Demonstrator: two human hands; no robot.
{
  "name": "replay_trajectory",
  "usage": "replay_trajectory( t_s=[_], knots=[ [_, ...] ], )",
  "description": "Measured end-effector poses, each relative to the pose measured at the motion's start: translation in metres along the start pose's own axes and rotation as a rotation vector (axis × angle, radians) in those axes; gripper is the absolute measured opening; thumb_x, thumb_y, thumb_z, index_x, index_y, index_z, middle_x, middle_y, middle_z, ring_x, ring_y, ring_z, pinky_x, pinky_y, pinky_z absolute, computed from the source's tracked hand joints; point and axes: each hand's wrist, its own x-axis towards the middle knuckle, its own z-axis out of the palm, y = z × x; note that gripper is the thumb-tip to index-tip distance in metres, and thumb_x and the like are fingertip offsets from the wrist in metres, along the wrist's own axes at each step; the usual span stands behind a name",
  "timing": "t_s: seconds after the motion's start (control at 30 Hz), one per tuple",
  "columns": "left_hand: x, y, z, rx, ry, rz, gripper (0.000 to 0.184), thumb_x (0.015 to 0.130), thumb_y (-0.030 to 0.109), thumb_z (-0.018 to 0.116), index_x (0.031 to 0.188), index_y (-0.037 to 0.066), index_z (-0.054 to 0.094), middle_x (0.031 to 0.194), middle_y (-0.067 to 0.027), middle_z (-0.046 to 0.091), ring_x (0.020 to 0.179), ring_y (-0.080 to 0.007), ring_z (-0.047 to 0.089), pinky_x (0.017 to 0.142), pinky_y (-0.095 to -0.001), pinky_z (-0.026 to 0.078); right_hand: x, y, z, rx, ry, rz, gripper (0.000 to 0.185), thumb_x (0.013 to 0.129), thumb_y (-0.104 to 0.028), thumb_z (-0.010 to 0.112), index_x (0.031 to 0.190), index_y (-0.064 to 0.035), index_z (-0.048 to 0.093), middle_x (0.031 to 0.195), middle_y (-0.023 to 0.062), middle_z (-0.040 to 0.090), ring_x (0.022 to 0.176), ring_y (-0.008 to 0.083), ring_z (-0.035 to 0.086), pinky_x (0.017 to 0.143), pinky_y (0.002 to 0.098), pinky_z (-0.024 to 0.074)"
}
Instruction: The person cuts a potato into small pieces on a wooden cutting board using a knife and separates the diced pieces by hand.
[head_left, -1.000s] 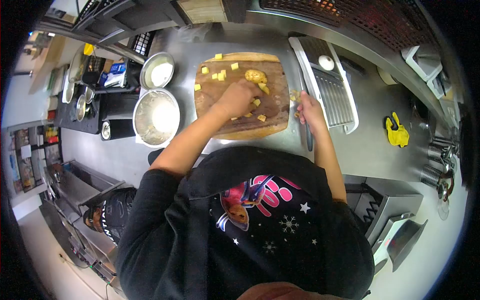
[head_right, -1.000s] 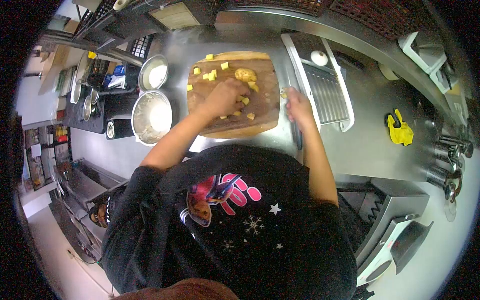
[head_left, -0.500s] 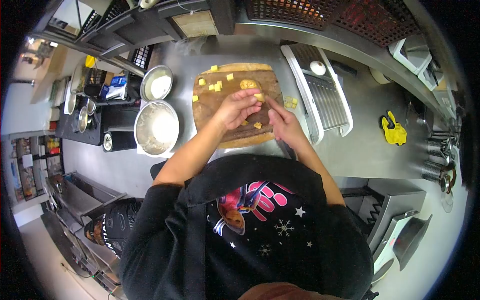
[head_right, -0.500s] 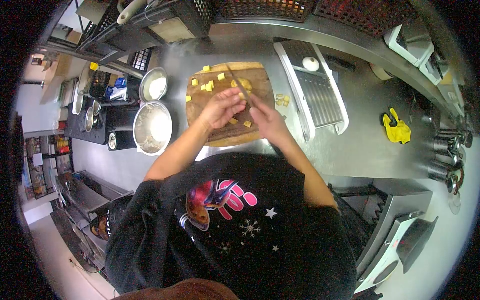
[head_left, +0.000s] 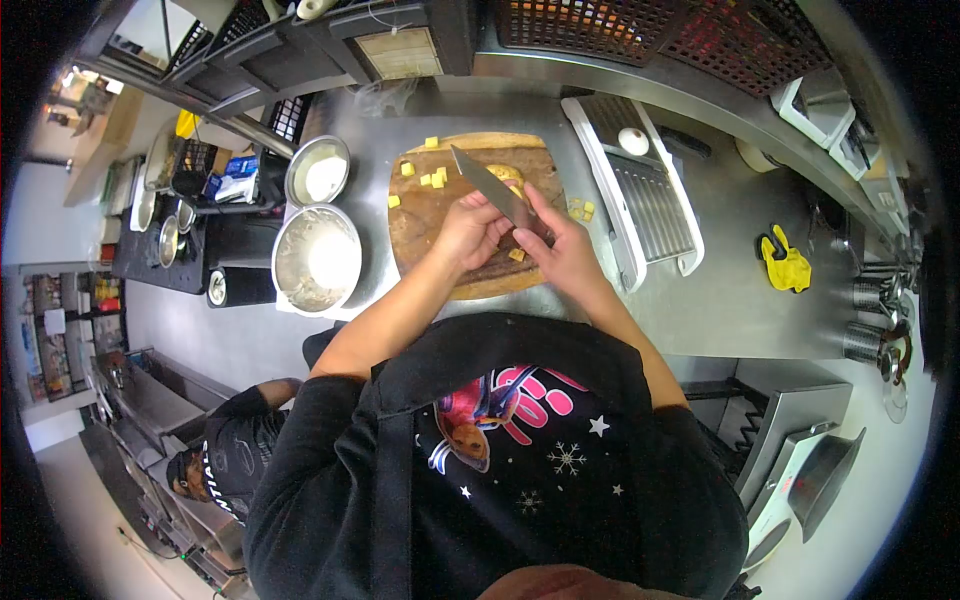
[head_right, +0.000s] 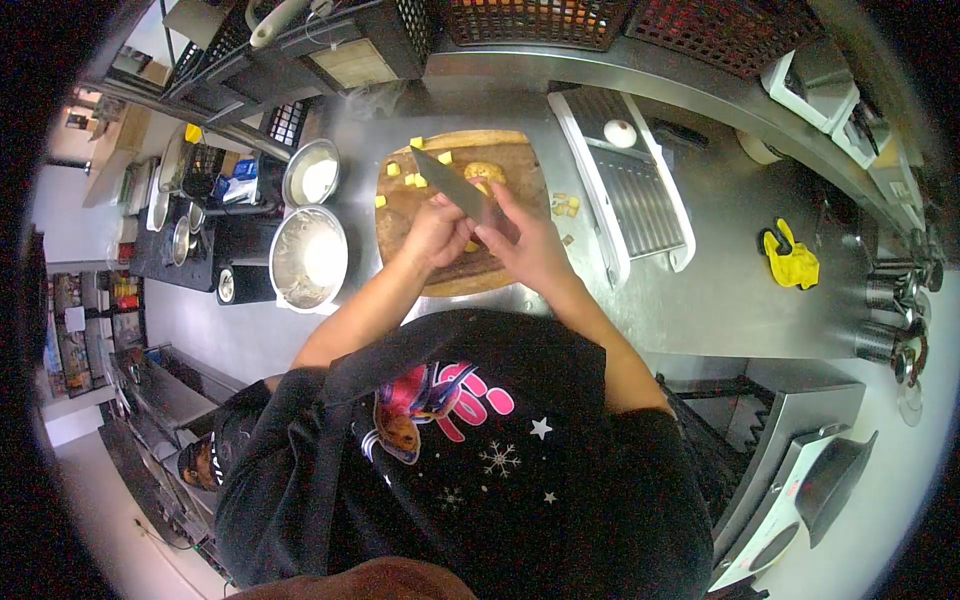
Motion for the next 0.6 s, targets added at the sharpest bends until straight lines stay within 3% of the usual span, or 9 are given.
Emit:
replay_trajectory(
  t_s=[0.1, 0.2, 0.4, 0.5, 0.6],
  knots=[
    [-0.002, 0.000, 0.005, -0.035, 0.009, 0.011, 0.022, 0.086, -0.002, 0.050, 0.108, -0.003, 0.054, 0.095, -0.0110, 0.063, 0.087, -0.0211, 0.062, 0.081, -0.0324, 0.051, 0.003, 0.002, 0.002, -0.021, 0.054, -0.143, 0.060, 0.081, -0.023, 0.065, 0.132, -0.0058, 0.040, 0.098, 0.0209, 0.060, 0.089, 0.0290, 0.061, 0.077, 0.0326, 0.0465],
    [-0.001, -0.001, 0.006, -0.074, -0.005, 0.024, 0.021, 0.086, -0.002, 0.050, 0.106, -0.003, 0.054, 0.094, -0.0109, 0.062, 0.086, -0.0210, 0.062, 0.080, -0.0327, 0.051, 0.002, -0.010, -0.003, -0.051, -0.006, -0.039, 0.059, 0.081, -0.009, 0.065, 0.134, -0.0062, 0.040, 0.115, 0.0131, 0.058, 0.103, 0.0139, 0.055, 0.086, 0.0261, 0.0425],
    [-0.002, 0.000, 0.009, -0.049, 0.001, 0.050, 0.019, 0.085, -0.004, 0.051, 0.104, -0.003, 0.055, 0.093, -0.0108, 0.062, 0.084, -0.0210, 0.062, 0.079, -0.0327, 0.051, 0.004, -0.012, -0.004, -0.036, -0.010, -0.031, 0.059, 0.080, -0.011, 0.066, 0.133, -0.0061, 0.041, 0.112, 0.0125, 0.059, 0.101, 0.0131, 0.055, 0.088, 0.0260, 0.0414],
    [-0.003, 0.001, 0.014, -0.021, 0.017, 0.063, 0.021, 0.085, -0.004, 0.051, 0.105, -0.003, 0.055, 0.093, -0.0106, 0.063, 0.084, -0.0206, 0.062, 0.078, -0.0326, 0.051, 0.004, -0.021, -0.005, -0.032, -0.009, 0.162, 0.058, 0.080, -0.012, 0.066, 0.133, -0.0061, 0.041, 0.111, 0.0126, 0.059, 0.102, 0.0124, 0.054, 0.089, 0.0258, 0.0404],
    [-0.001, 0.002, 0.011, 0.029, 0.003, 0.089, 0.023, 0.084, -0.004, 0.052, 0.107, -0.002, 0.055, 0.094, -0.0102, 0.063, 0.084, -0.0200, 0.062, 0.078, -0.0323, 0.051, 0.005, -0.010, -0.002, -0.007, 0.023, 0.007, 0.058, 0.081, -0.012, 0.066, 0.133, -0.0053, 0.041, 0.106, 0.0100, 0.061, 0.099, 0.0124, 0.054, 0.088, 0.0258, 0.0408]
  ],
)
